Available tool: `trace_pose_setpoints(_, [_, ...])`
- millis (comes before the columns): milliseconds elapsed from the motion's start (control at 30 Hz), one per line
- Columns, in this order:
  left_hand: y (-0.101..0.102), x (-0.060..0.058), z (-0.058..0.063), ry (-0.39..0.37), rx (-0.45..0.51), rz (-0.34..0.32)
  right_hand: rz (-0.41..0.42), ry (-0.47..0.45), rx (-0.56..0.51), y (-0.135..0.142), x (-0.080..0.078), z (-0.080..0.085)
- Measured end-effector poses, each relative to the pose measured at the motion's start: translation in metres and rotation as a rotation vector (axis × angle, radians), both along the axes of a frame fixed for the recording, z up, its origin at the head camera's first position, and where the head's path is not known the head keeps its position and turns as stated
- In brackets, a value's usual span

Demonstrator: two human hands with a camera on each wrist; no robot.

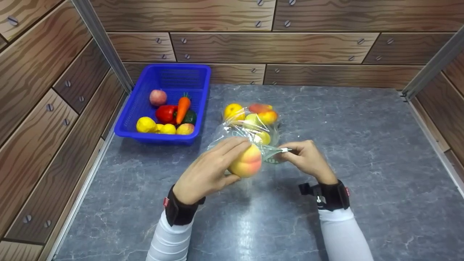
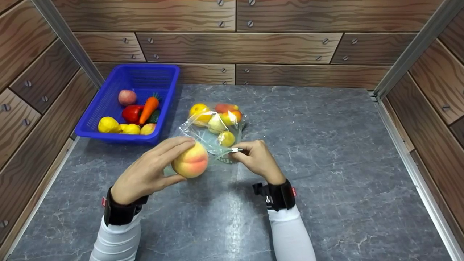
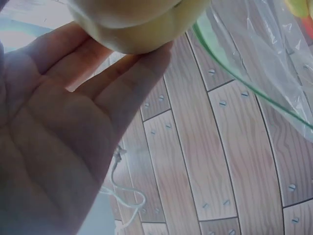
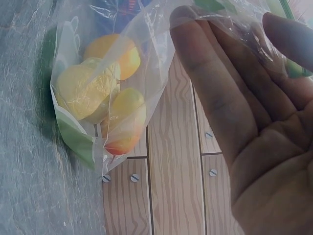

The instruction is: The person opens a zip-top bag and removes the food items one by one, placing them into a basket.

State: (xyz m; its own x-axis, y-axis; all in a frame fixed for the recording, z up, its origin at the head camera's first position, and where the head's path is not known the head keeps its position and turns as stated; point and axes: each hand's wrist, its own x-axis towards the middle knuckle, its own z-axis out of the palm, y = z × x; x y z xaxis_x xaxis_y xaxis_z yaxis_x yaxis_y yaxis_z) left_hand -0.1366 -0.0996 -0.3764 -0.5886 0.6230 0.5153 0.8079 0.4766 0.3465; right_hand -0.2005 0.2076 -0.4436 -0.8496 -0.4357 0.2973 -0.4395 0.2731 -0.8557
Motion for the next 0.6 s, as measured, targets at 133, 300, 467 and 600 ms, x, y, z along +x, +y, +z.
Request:
trace_pose_setpoints(133, [-0.006, -0.004, 0.001, 0.011, 0.070, -0.020, -0.006, -0.003, 0.000, 0.000, 0.000, 0.000])
trace_pose_setpoints(300, [-0.013, -0.010, 0.002, 0.036, 0.134, 0.012, -0.023, -0.017, 0.016, -0.001, 0.001, -0.001])
trace_pose_setpoints(467, [-0.020, -0.016, 0.001, 0.068, 0.176, 0.083, -0.031, -0.031, 0.031, -0.001, 0.001, 0.000])
trace_pose_setpoints(600, [-0.027, -0.021, 0.001, 0.086, 0.208, 0.165, -0.022, -0.033, 0.026, -0.001, 0.001, -0.001])
